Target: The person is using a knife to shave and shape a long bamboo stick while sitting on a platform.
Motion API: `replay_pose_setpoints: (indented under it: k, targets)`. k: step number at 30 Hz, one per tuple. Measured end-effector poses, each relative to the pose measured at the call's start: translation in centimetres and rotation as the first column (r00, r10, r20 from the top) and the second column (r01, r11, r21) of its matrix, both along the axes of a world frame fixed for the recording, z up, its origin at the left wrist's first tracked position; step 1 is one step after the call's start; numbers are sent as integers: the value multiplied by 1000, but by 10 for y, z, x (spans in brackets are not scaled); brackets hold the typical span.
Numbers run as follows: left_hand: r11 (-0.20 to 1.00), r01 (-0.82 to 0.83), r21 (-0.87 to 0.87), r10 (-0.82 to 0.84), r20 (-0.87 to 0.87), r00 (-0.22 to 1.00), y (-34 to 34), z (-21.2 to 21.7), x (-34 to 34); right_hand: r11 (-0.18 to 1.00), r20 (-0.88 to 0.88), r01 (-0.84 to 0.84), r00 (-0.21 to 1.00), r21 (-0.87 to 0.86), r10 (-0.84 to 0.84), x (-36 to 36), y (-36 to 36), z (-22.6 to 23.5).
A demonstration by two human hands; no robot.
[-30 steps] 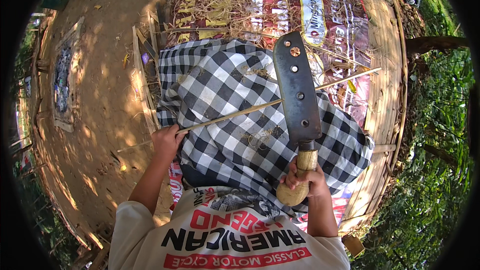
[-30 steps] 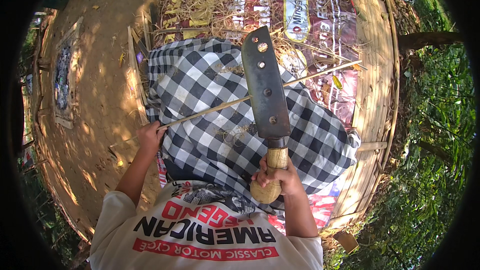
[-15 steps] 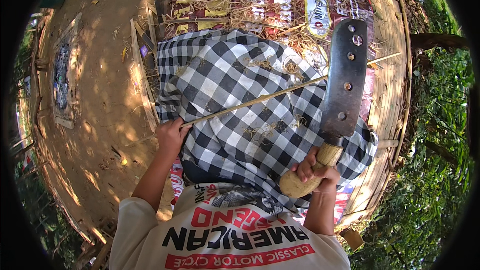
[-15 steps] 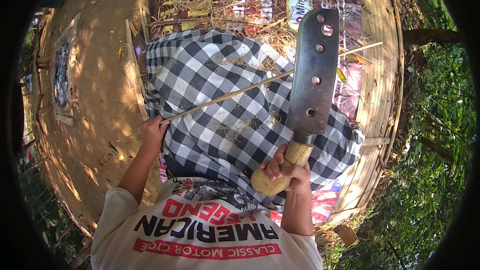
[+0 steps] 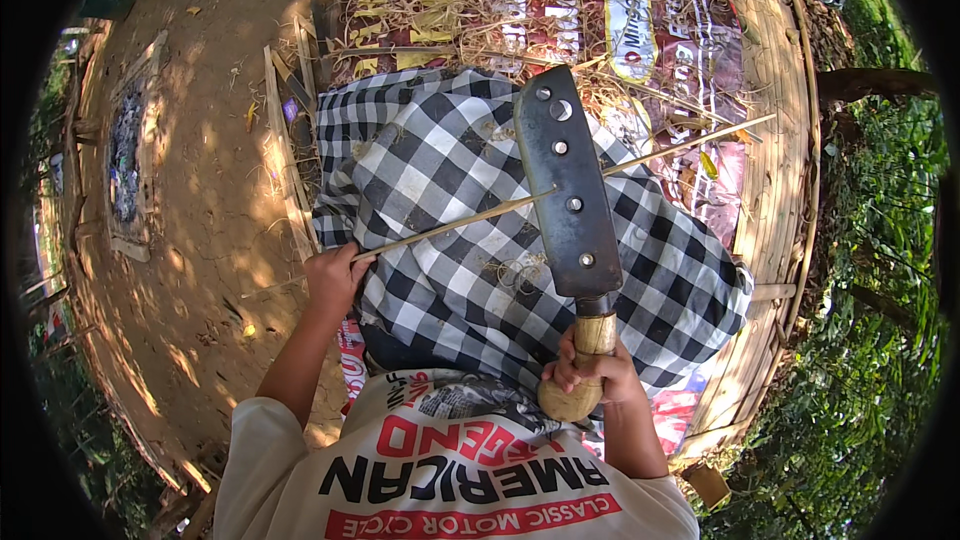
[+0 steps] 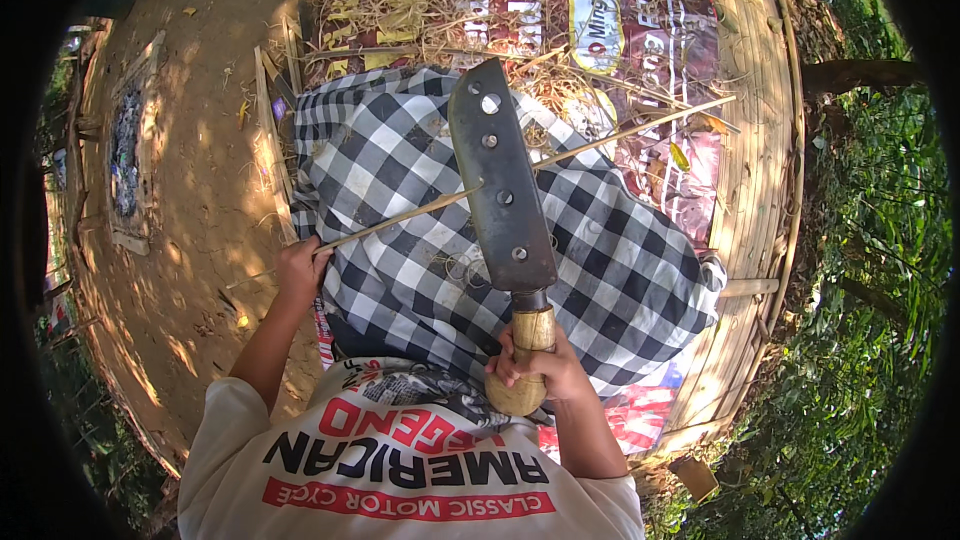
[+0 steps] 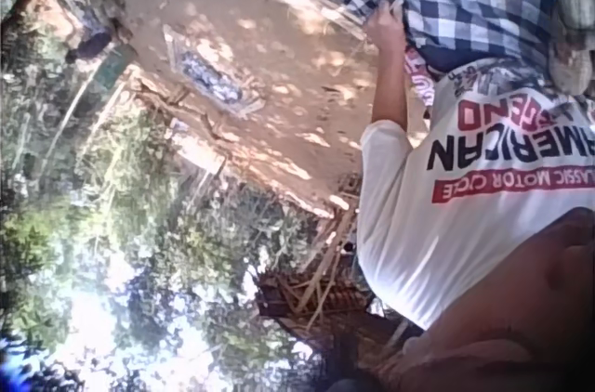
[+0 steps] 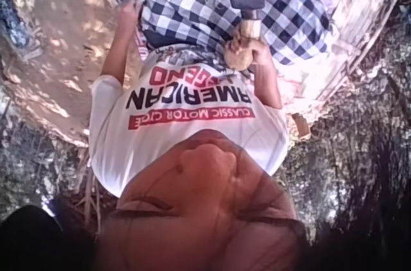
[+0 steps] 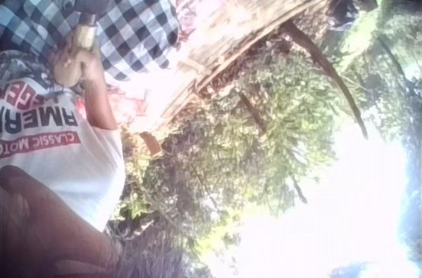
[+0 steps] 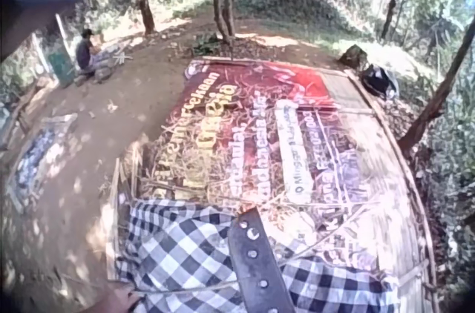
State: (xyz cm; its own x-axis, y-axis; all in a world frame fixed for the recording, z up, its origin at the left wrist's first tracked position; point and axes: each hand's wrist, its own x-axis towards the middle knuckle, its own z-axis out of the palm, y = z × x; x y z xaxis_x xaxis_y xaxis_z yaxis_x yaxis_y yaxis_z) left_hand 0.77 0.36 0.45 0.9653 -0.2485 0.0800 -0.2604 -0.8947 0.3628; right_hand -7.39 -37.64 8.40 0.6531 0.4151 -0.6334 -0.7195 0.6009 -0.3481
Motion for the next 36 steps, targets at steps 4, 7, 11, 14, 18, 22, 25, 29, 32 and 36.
replay_pose_setpoints:
  k: [4, 7, 11, 14, 18, 22, 25, 29, 32, 36]
  targets:
    - [999, -36, 32, 35, 31, 999, -10, -5, -1, 998, -14, 69, 998, 13, -69, -2, 10, -4]
    - [1000, -17, 10, 16, 35, 999, 0, -4, -3, 1000, -26, 2, 1000, -1, -2, -9, 23, -4]
    - [1000, -3, 18, 2, 56, 998, -10, -1, 7, 956, -16, 68, 998, 286, -66, -12, 11, -14]
    - [1000, -4, -20, 6, 67, 998, -4, -7, 3, 864, 45, 59, 995, 501, -94, -20, 24, -23]
    - [1000, -14, 17, 13, 41, 999, -10, 1, 2, 918, 50, 145, 983, 369, -175, -12, 15, -7]
    - [999, -12, 39, 10, 56, 998, -10, 1, 2, 958, 138, 258, 952, 124, -274, -4, -7, -4]
    - [999, -5, 42, 3, 46, 999, -11, 1, 2, 991, 89, 120, 989, -59, -114, -5, 1, -4]
    - [1000, -9, 25, 7, 63, 998, -3, -2, -3, 1000, -51, 0, 999, 6, 1, -7, 12, 5]
    - [999, -17, 42, 15, 30, 999, -17, 6, 6, 994, -6, 98, 995, 51, -98, 0, 10, 4]
    - [1000, -8, 28, 7, 63, 998, -12, 3, 4, 993, 24, 78, 996, 86, -80, -8, 13, 1]
